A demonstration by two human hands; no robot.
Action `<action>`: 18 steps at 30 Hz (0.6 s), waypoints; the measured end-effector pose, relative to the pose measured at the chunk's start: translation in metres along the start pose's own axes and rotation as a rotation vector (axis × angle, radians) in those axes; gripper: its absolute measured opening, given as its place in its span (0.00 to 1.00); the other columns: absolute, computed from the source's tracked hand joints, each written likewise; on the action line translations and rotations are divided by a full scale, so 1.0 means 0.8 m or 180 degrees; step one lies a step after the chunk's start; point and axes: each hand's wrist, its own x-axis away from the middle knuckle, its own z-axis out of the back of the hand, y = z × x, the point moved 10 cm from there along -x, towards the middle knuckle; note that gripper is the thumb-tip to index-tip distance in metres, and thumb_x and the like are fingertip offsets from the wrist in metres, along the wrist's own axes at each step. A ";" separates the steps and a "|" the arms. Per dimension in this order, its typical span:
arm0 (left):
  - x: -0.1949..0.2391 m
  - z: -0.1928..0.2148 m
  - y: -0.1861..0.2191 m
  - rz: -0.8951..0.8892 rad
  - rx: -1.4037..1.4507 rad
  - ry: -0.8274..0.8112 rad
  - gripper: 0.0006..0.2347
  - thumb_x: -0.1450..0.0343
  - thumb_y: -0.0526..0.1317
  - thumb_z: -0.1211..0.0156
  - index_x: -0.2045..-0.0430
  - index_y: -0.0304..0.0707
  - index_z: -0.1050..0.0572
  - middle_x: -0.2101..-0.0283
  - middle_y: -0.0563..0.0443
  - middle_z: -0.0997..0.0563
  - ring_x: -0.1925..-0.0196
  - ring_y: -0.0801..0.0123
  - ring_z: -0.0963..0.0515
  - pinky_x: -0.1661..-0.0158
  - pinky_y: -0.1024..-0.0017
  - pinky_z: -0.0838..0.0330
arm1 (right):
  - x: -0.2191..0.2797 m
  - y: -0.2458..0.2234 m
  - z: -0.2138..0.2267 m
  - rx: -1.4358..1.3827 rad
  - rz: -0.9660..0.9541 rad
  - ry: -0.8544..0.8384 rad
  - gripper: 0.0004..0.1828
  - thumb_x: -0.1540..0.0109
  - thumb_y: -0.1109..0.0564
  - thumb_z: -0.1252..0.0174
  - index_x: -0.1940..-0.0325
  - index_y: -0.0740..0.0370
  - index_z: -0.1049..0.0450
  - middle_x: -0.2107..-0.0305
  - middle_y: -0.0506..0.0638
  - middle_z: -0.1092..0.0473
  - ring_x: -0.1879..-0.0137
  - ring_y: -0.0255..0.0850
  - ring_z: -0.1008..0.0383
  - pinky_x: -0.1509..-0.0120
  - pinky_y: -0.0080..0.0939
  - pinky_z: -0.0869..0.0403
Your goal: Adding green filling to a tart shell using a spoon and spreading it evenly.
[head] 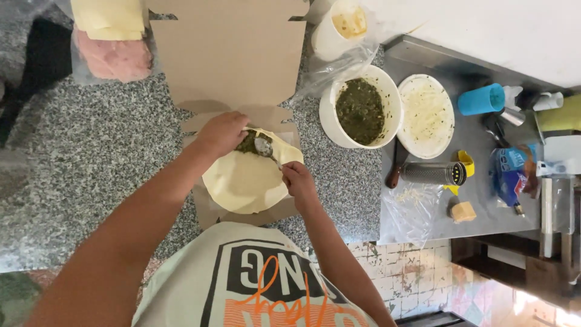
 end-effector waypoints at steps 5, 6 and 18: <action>-0.025 -0.025 -0.009 -0.0269 -0.0035 0.0292 0.09 0.20 0.39 0.51 0.63 0.34 0.25 0.66 0.45 0.25 0.61 0.54 0.20 0.64 0.58 0.26 | 0.026 -0.017 -0.002 -0.0508 -0.0148 0.0057 0.07 0.35 0.58 0.45 0.56 0.64 0.26 0.85 0.45 0.43 0.84 0.29 0.48 0.80 0.29 0.48; -0.023 -0.024 -0.006 -0.0303 -0.0139 0.0300 0.09 0.20 0.39 0.51 0.66 0.35 0.25 0.68 0.47 0.27 0.63 0.56 0.20 0.65 0.58 0.26 | 0.035 -0.020 -0.005 -0.0658 -0.0209 0.0014 0.07 0.34 0.59 0.46 0.55 0.64 0.27 0.85 0.44 0.43 0.84 0.29 0.48 0.80 0.29 0.48; -0.029 -0.023 -0.020 -0.0202 0.0267 0.0095 0.10 0.20 0.43 0.50 0.69 0.40 0.28 0.68 0.51 0.27 0.65 0.60 0.22 0.66 0.63 0.29 | 0.053 -0.039 -0.072 -0.0765 -0.0158 -0.0232 0.09 0.32 0.58 0.50 0.51 0.66 0.31 0.83 0.44 0.43 0.83 0.29 0.48 0.80 0.29 0.47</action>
